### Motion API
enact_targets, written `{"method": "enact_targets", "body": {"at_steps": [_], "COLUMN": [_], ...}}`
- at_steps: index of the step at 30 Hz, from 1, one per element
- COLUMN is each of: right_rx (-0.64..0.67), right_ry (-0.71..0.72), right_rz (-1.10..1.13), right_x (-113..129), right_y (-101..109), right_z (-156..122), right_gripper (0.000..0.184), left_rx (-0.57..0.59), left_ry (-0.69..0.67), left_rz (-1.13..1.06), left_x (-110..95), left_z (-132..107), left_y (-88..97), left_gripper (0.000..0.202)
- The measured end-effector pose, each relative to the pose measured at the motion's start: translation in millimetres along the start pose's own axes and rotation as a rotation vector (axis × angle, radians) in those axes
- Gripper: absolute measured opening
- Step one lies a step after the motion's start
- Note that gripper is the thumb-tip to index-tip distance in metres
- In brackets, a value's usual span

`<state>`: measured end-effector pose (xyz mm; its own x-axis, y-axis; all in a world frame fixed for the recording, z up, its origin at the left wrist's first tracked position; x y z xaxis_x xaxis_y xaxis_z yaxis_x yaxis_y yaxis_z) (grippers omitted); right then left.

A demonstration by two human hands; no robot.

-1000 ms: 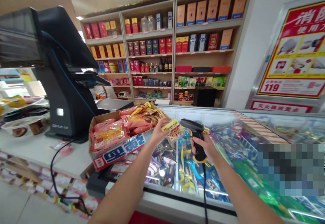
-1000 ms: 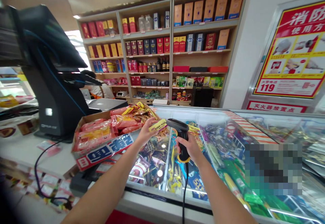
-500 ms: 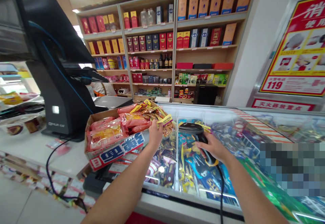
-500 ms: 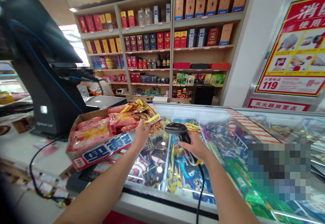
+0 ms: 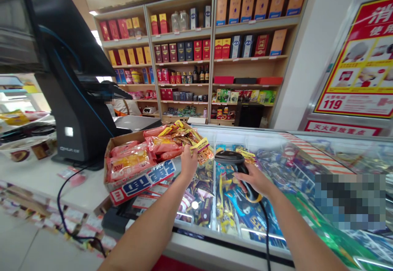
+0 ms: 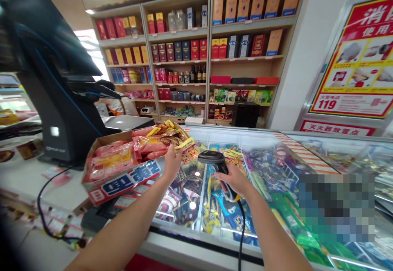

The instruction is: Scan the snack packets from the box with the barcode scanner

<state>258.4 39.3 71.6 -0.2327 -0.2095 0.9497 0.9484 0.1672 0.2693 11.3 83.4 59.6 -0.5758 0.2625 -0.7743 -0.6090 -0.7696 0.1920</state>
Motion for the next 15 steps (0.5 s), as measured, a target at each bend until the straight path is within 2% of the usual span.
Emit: {"method": "enact_targets", "body": {"at_steps": [10, 12, 15], "right_rx": [-0.012, -0.053, -0.179], "right_ry": [-0.014, -0.055, -0.144], "right_rz": [0.129, 0.182, 0.256], "right_x": [-5.9, -5.7, -5.0], "right_y": [-3.6, -3.7, 4.4], "right_z": [2.7, 3.7, 4.2], "right_gripper": [0.028, 0.027, 0.028], "left_rx": [-0.013, 0.013, 0.086], "left_ry": [0.025, 0.052, 0.115], "left_rz": [-0.013, -0.037, -0.110], "left_x": [0.8, 1.0, 0.9], "left_z": [-5.7, -8.2, -11.7], "left_y": [-0.4, -5.1, -19.9], "left_gripper": [0.004, 0.003, 0.005]}}
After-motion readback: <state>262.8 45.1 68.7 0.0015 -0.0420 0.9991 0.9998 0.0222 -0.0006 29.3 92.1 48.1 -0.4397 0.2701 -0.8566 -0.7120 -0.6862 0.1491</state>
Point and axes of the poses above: each hand's wrist, its own z-axis towards the middle knuckle, its own y-axis out of the back of the hand, x = y × z, the point moved 2 cm from there along z, towards the middle knuckle, and after that the axes turned 12 degrees about -x, right-handed, at the moved point
